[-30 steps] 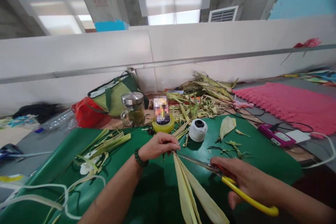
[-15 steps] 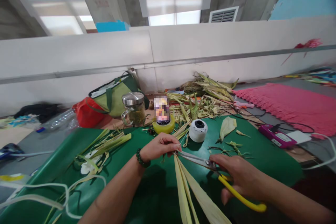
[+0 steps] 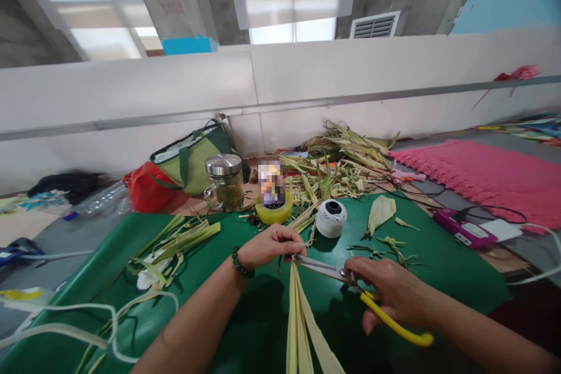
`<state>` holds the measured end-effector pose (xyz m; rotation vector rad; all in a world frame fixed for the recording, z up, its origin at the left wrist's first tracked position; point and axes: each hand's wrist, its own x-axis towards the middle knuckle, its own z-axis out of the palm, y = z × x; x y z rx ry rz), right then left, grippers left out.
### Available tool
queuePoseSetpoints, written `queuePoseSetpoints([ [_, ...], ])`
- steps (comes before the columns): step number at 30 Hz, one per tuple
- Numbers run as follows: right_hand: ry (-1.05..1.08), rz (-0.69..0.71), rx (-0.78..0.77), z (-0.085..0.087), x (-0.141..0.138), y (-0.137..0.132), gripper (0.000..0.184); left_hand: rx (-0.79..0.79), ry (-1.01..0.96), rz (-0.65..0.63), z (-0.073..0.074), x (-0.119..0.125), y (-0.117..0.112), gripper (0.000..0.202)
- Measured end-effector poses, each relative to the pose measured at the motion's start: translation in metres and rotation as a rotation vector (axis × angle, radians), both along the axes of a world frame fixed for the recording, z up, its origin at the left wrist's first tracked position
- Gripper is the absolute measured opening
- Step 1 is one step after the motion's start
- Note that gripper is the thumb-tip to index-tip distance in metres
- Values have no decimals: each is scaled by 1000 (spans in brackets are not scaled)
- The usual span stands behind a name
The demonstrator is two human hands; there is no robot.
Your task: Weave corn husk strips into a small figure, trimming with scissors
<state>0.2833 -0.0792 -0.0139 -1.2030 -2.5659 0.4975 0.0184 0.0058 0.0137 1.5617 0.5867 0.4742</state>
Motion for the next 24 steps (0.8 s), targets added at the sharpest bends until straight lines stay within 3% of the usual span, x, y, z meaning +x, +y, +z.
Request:
queuePoseSetpoints([
  [9,85,5,-141,-5,-6,1,69,-22,-13,53,-4,2,0,46],
  [17,109,35,-155,-16,-4,3,61,-24,7,39,-3,2,-3,45],
  [21,32,41,-79,-5,-1,-1,36,13,68,17,0,0,-1,43],
  [24,-99,-19,-9,5,10,-4,18,161,177,95,0,-5,8,38],
])
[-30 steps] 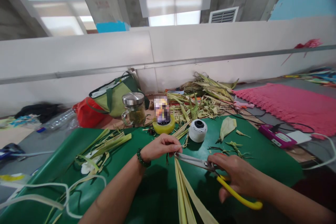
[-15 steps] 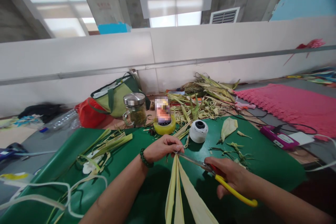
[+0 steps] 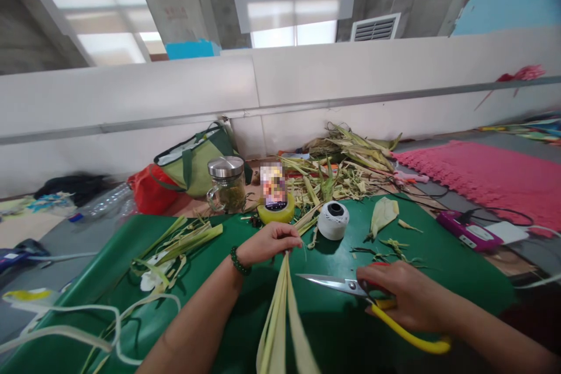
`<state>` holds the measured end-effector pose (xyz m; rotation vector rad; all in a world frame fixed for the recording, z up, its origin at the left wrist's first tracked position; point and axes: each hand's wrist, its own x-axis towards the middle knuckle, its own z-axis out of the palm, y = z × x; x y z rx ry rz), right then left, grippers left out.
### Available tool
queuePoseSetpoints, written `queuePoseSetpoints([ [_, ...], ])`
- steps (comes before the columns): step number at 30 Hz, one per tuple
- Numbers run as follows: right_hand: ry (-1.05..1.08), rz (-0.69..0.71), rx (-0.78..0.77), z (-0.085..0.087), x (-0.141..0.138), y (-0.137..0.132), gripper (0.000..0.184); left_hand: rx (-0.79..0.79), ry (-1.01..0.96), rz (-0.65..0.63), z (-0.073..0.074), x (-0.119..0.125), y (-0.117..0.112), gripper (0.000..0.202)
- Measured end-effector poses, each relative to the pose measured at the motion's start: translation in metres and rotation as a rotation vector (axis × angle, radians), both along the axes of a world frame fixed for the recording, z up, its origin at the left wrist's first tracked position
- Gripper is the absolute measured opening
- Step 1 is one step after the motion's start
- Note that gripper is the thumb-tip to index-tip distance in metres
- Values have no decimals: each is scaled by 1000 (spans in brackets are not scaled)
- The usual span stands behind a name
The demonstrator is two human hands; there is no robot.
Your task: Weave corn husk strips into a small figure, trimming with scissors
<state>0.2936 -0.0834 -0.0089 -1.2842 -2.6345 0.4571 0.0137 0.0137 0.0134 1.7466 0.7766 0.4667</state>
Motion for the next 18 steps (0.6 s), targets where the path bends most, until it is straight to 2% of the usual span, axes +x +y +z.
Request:
queuePoseSetpoints([
  [2,-116,-98,19,2,10,-1,25,109,69,97,-1,-4,7,34],
  [4,-203,-177,19,-1,20,1,26,155,102,145,0,-8,11,29],
  [7,-225,-233,5,-8,31,5,24,235,183,121,6,-16,12,24],
  [9,-245,-277,11,-11,35,7,31,337,279,90,13,-22,9,23],
  [11,-314,-318,52,-7,34,9,35,456,369,76,21,-25,3,23],
  [13,-325,-337,125,4,24,9,34,578,455,76,28,-23,-6,21],
  [14,-285,-340,160,12,15,9,32,636,498,71,31,-21,-11,21],
  [16,-41,-307,190,29,-11,9,38,732,539,35,35,-11,-25,20],
  [18,242,-237,128,42,-43,12,41,817,514,-2,38,-1,-39,21],
])
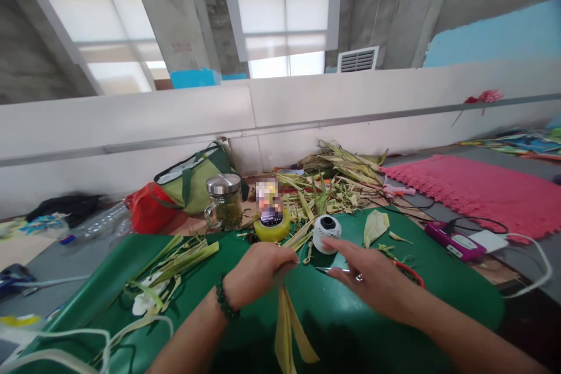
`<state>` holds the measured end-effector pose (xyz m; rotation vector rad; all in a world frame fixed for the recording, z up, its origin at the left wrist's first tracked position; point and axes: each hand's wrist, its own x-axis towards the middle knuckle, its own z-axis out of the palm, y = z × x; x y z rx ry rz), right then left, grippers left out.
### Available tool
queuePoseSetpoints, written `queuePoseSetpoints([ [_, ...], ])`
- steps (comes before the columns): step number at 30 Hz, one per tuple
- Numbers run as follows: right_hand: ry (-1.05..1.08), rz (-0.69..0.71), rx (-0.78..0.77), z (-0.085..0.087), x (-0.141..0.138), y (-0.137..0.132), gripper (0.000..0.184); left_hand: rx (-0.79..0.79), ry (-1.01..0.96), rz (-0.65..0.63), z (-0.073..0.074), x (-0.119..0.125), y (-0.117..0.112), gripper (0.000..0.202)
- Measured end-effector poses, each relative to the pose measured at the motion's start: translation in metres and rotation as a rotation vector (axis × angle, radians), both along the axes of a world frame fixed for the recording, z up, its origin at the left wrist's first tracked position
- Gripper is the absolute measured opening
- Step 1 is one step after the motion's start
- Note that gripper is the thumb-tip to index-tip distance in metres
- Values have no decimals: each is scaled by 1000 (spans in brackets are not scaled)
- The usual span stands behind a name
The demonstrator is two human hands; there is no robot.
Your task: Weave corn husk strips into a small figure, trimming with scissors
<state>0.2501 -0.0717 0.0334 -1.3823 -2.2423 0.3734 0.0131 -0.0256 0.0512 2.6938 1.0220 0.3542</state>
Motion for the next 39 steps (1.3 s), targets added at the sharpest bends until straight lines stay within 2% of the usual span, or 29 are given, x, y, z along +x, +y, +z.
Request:
queuePoseSetpoints([
  [2,213,202,-145,7,-32,8,41,56,-64,-19,2,7,-12,20],
  [4,397,458,-332,8,-58,20,21,53,-171,17,3,5,-17,18],
  [5,479,494,-434,7,-68,28,16,55,-250,66,4,1,-16,17],
  [7,644,475,-558,5,-80,44,21,106,-449,204,5,-13,-10,22],
  [9,807,369,-590,4,-87,60,28,262,-657,341,6,-29,0,31],
  [11,953,280,-615,3,-93,75,35,383,-682,402,5,-43,9,33],
  [12,1012,257,-648,1,-96,81,38,417,-665,379,4,-47,13,34],
  [13,1059,249,-693,-2,-100,86,41,382,-619,310,2,-49,17,37],
  [15,1096,255,-783,-11,-108,94,43,209,-546,162,-5,-49,23,44],
  [18,1068,257,-859,-28,-118,97,37,-77,-565,55,-19,-46,31,39],
  [21,1027,242,-919,-38,-118,96,26,-251,-685,41,-34,-46,39,37],
  [25,904,280,-1004,-39,-110,98,22,-369,-709,178,-48,-46,43,48],
  [29,862,272,-951,-41,-110,101,25,-471,-815,277,-52,-40,42,53],
  [33,896,213,-833,-45,-115,100,37,-631,-945,224,-54,-34,42,46],
  [35,844,202,-768,-45,-116,98,39,-716,-1023,235,-56,-32,43,43],
  [37,718,204,-662,-43,-114,96,37,-754,-1105,288,-60,-32,45,42],
  [39,564,155,-462,-40,-112,94,33,-718,-1120,332,-63,-32,46,41],
])
